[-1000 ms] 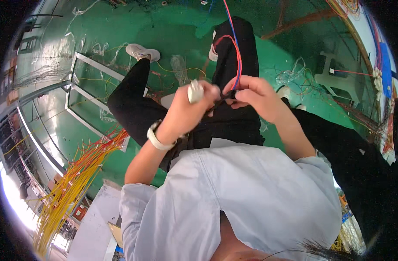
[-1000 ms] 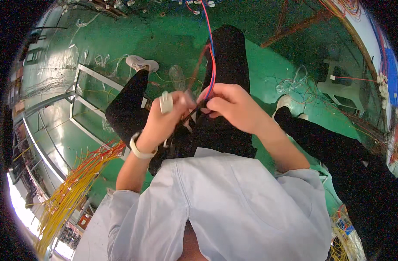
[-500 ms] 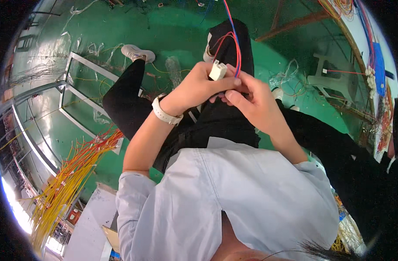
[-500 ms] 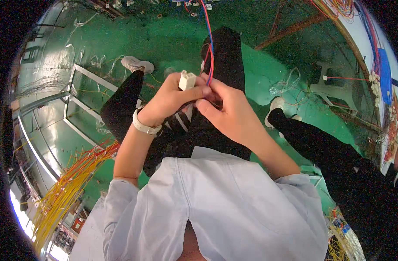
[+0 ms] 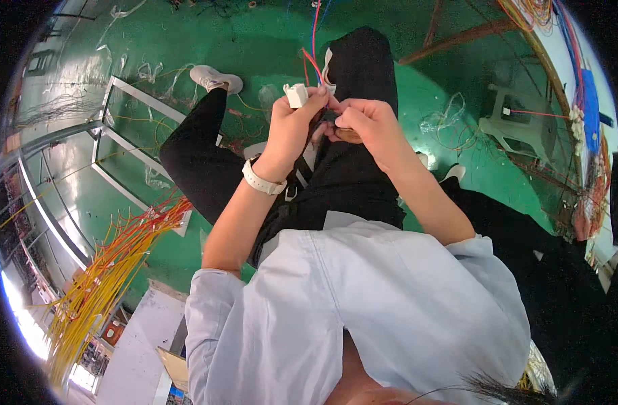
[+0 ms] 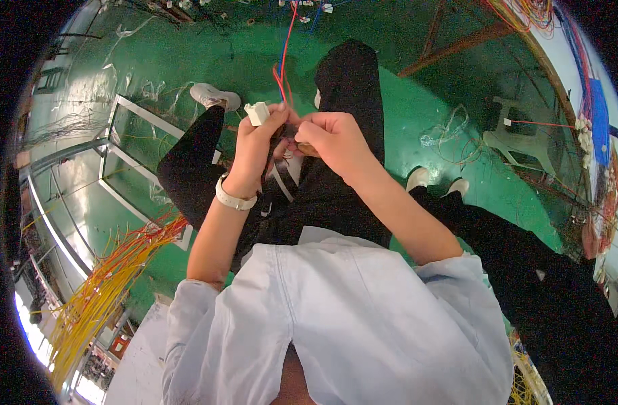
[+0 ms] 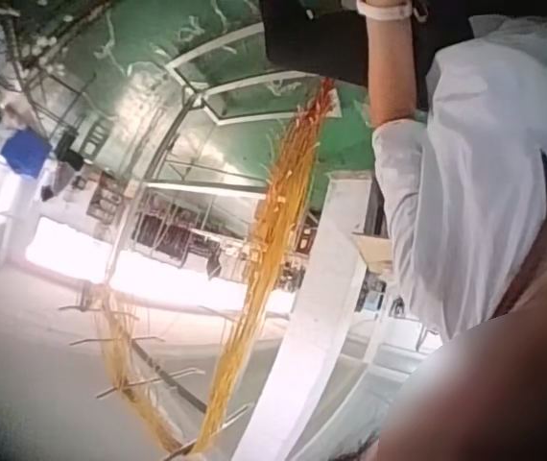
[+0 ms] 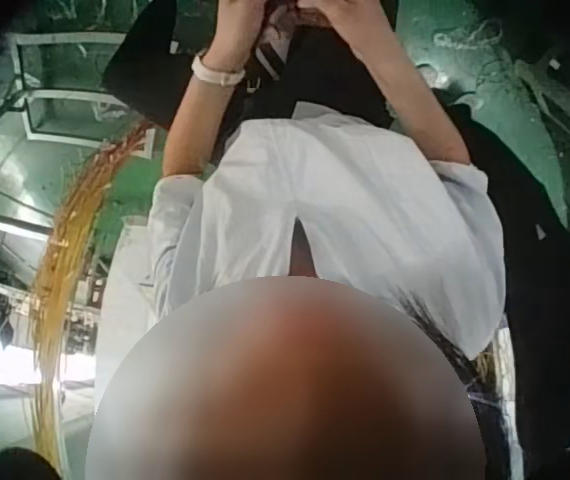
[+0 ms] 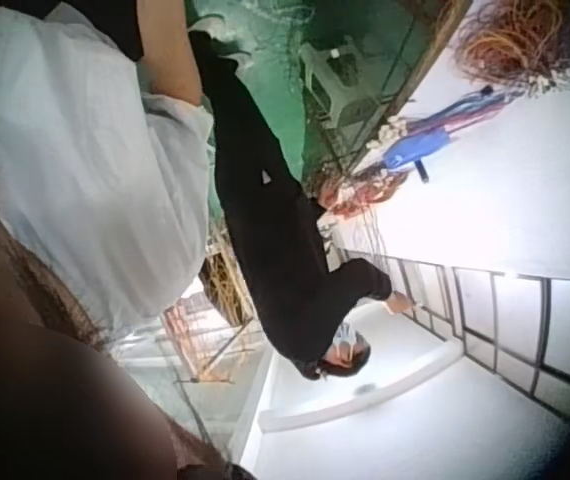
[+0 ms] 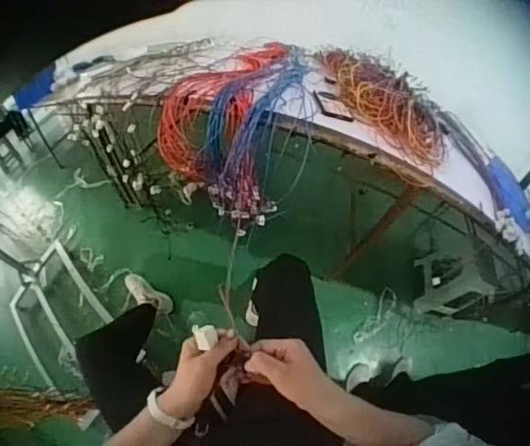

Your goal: Assembling an electrical wiring harness by inserting color-coded wires into plastic connectors and securing them with electrical tape.

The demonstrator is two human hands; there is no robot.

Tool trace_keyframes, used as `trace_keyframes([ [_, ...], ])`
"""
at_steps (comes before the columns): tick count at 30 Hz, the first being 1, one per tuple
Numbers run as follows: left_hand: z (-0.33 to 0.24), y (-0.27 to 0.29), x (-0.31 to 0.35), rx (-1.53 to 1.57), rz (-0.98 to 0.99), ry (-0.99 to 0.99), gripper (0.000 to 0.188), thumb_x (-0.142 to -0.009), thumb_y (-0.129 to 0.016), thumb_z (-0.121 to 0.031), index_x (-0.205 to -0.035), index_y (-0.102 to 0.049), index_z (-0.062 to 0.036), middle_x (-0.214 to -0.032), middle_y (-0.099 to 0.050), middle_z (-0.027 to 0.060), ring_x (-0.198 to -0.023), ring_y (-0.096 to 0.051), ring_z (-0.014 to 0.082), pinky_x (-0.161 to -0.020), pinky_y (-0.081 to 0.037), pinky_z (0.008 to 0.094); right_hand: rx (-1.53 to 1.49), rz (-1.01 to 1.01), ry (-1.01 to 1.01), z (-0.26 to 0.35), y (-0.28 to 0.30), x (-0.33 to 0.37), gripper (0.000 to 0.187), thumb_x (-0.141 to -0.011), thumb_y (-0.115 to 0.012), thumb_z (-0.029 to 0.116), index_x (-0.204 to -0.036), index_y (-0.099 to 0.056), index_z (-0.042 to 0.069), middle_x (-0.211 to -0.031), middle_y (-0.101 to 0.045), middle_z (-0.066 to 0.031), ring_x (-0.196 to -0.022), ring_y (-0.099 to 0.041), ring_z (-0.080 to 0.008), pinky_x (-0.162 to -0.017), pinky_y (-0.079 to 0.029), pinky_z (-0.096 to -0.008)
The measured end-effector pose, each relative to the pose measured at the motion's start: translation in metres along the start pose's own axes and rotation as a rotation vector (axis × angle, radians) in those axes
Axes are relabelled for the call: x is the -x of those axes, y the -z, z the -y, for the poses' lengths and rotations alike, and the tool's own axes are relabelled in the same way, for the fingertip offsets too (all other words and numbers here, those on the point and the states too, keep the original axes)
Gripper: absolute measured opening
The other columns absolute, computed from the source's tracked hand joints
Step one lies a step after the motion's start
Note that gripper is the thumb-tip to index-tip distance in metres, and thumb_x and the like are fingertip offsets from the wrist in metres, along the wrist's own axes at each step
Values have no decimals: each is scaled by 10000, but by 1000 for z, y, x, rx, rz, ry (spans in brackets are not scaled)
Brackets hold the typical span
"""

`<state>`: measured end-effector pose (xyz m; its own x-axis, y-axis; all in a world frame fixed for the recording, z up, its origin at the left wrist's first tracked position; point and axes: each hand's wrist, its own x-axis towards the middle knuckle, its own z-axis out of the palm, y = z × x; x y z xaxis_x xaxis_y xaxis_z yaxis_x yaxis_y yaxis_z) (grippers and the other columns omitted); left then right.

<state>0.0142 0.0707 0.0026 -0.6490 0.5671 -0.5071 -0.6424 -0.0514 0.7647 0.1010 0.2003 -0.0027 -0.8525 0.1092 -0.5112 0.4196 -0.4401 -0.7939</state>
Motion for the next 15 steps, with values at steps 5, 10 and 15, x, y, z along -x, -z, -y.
trace_keyframes([
  [5,8,10,-4,-12,5,-62,210,-918,-581,-176,-833,-642,5,-658,-608,18,-505,-515,59,-428,-355,204,3,-44,80,-2,-9,-4,126,-841,-577,83,-822,-633,-29,-723,-620,-45,-644,-559,-80,-622,-447,-228],
  [10,23,7,-17,-275,-218,-426,217,-879,-641,-170,-783,-672,22,-603,-545,-36,-532,-432,0,-452,-298,187,445,-199,372,4,-30,8,170,-802,-639,128,-765,-621,-36,-646,-610,-25,-594,-503,-43,-539,-403,-220],
  [15,10,10,-15,-170,-172,-207,225,-901,-615,-205,-799,-674,-13,-613,-521,-49,-512,-427,16,-448,-304,188,114,-78,175,-2,-16,0,120,-872,-615,101,-811,-625,-2,-733,-612,-3,-688,-547,-50,-649,-453,-208],
])
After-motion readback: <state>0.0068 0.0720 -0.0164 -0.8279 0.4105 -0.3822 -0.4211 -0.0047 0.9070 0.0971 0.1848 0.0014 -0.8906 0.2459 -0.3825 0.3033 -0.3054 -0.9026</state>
